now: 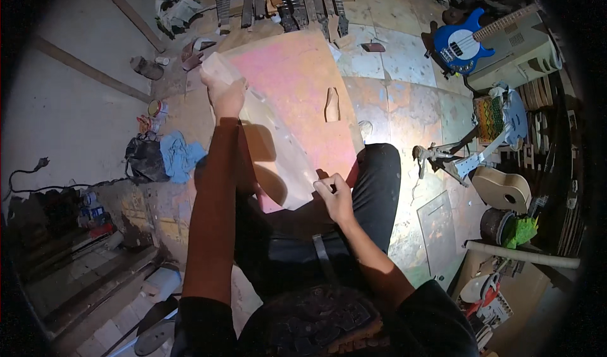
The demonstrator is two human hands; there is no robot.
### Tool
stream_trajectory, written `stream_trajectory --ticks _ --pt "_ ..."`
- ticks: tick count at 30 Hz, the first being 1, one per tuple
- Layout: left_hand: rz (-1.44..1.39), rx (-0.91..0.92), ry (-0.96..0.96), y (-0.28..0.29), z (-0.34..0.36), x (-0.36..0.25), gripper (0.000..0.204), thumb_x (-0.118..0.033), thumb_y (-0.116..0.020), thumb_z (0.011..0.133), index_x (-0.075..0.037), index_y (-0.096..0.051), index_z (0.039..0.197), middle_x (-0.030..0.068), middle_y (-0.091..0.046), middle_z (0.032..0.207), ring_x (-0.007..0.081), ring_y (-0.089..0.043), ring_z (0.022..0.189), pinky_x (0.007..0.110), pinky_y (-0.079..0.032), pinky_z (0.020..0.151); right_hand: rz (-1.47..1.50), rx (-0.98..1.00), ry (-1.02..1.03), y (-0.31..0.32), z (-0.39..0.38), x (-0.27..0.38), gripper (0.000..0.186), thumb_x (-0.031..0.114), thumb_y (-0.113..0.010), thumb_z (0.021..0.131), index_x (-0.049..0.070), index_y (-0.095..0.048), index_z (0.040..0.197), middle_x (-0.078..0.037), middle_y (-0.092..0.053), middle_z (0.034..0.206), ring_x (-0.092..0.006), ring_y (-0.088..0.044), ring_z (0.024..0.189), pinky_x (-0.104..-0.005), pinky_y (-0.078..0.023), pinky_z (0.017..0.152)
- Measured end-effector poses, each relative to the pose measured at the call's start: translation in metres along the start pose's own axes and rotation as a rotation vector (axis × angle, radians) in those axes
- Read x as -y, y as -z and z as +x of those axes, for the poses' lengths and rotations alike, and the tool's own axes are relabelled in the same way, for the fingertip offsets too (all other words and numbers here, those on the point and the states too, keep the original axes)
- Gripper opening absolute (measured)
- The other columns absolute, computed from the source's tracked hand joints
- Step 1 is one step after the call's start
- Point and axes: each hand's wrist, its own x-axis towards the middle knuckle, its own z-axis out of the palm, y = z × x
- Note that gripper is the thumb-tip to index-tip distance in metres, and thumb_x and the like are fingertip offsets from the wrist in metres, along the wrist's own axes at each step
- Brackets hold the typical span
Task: The person sands the surfaces and edges of a wooden electric guitar body using a sanding block, frequently turning the guitar body to reach different sides.
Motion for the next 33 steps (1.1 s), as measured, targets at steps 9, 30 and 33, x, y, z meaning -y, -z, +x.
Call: stream_trajectory --ticks 9,30,33 --pt "-0.088 0.002 -0.054 0.006 0.006 0.020 0.115 0.003 -0.075 0.074 0.002 0.000 0.161 0.0256 -0.045 0.150 0.0380 -0.053 0.136 0.041 -0.046 0.112 0.056 0.034 0.002 -0.006 0.002 0.013 0.023 0.011 -0.079 0.095 0.002 -0.060 0.085 -0.002 -0.060 0.081 -0.0080 -0.054 0.080 -0.0295 -0.048 0.074" --pt "0.034 -0.012 0.135 0.005 -0.005 0.000 0.112 -0.001 -0.077 0.075 0.005 -0.003 0.159 0.0289 -0.053 0.142 0.0383 -0.059 0.130 0.041 -0.048 0.108 0.200 -0.158 0.024 0.009 0.017 0.015 0.019 0.008 -0.063 0.104 0.001 -0.051 0.116 -0.001 -0.054 0.089 -0.0085 -0.051 0.079 -0.0259 -0.046 0.071" --pt "0.050 -0.102 0.011 -0.002 -0.007 0.004 0.088 -0.009 -0.080 0.067 0.011 -0.029 0.136 0.0189 -0.064 0.110 0.0286 -0.065 0.100 0.039 -0.055 0.088 0.013 -0.047 0.061 0.011 0.019 0.015 0.033 0.010 -0.068 0.102 -0.003 -0.050 0.127 -0.002 -0.054 0.090 -0.0103 -0.052 0.079 -0.0277 -0.048 0.072"
